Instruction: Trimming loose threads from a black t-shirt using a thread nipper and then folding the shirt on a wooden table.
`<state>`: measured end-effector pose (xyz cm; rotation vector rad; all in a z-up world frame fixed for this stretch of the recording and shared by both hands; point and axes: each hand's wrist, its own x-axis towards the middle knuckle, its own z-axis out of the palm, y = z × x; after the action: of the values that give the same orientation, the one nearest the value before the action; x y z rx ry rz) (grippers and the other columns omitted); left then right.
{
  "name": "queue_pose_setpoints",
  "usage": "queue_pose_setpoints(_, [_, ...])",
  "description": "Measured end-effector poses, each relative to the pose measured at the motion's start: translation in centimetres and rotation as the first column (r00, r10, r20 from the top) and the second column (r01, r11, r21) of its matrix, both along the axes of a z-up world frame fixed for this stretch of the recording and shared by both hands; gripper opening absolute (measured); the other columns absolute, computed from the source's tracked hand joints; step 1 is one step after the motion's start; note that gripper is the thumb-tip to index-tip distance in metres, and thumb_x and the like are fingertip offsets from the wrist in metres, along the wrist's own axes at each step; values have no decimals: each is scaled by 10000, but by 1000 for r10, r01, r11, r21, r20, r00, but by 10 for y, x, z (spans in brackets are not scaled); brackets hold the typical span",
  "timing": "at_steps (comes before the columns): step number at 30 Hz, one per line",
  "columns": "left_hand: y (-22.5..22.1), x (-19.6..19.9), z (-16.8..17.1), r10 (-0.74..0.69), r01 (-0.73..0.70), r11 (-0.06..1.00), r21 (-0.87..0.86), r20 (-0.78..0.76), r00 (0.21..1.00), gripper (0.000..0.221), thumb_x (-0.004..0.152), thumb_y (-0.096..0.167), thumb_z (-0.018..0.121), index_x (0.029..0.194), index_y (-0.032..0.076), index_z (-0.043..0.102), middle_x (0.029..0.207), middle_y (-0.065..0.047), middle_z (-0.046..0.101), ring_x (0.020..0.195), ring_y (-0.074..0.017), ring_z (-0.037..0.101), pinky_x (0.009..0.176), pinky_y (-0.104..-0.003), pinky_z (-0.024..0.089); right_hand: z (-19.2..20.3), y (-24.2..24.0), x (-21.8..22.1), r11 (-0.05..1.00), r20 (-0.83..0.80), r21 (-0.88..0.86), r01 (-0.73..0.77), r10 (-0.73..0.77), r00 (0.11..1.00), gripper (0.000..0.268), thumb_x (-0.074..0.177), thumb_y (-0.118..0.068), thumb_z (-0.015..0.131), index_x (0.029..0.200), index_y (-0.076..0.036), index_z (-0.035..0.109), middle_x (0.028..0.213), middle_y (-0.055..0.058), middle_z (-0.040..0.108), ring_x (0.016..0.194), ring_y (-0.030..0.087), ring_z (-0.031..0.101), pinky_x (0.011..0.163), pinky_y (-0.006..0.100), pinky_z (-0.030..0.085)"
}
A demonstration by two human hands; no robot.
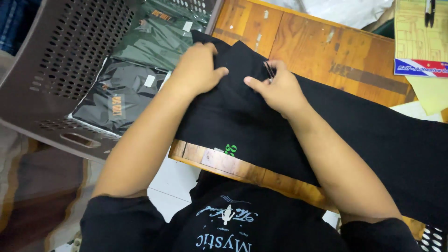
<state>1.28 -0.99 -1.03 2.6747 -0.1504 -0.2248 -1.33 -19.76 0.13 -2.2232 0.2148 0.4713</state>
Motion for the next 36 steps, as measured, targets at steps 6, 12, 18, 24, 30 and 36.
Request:
queue_pose_setpoints(6, [-1, -4, 21, 78, -86, 994, -70, -110, 991, 123, 715, 215, 574, 752, 111, 521, 758, -33, 560, 748, -254, 522, 659, -357, 398, -4, 15, 4, 972, 182, 234, -10, -33, 983, 593, 748, -103, 623, 1263, -190, 341, 689, -64, 437, 569, 54, 418, 616, 197, 386])
queue_pose_setpoints(12, [22, -75, 47, 144, -104, 932, -346, 90, 986, 257, 696, 165, 543, 597, 137, 309, 544, 12, 332, 538, -149, 323, 535, -300, 281, 8, 12, -13, 859, 460, 319, -401, 230, 858, 694, 840, -57, 566, 1388, -169, 155, 826, -50, 468, 553, 33, 346, 595, 162, 349])
queue_pose_setpoints(18, [3, -186, 2, 542, -416, 619, -666, -21, 840, 316, 706, 80, 614, 697, 131, 302, 580, 19, 315, 501, -74, 323, 481, -210, 288, 7, 29, -41, 603, 466, 93, -792, 677, 570, 490, 797, -48, 450, 1214, -153, 214, 1354, 113, 292, 1060, 224, 573, 773, 279, 466])
queue_pose_setpoints(24, [-12, -217, -5, 679, -445, 382, -810, -80, 730, 569, 696, -30, 567, 1147, 92, 242, 740, -139, 499, 596, -131, 535, 567, -200, 418, -1, 5, -72, 602, 368, -183, -777, 775, 514, 595, 728, -201, 517, 1283, -154, 308, 1229, 56, 502, 978, 143, 587, 595, 307, 488])
queue_pose_setpoints(30, [26, -187, 19, 463, -425, 886, -183, 356, 812, 423, 766, 251, 605, 1124, 36, 539, 794, -99, 426, 752, -244, 430, 726, -361, 367, -19, -72, -92, 619, 368, -574, -537, 780, 506, 626, 648, -469, 682, 1184, -206, 491, 1093, -21, 529, 788, 103, 594, 444, 260, 464])
queue_pose_setpoints(36, [49, -147, 7, 315, -334, 942, 42, 239, 918, 325, 713, 242, 725, 869, -8, 585, 741, -186, 530, 711, -413, 533, 661, -454, 413, -43, -108, -118, 669, 384, -692, -273, 661, 644, 366, 738, -339, 612, 1095, -283, 559, 847, -125, 527, 572, 106, 596, 539, 240, 472])
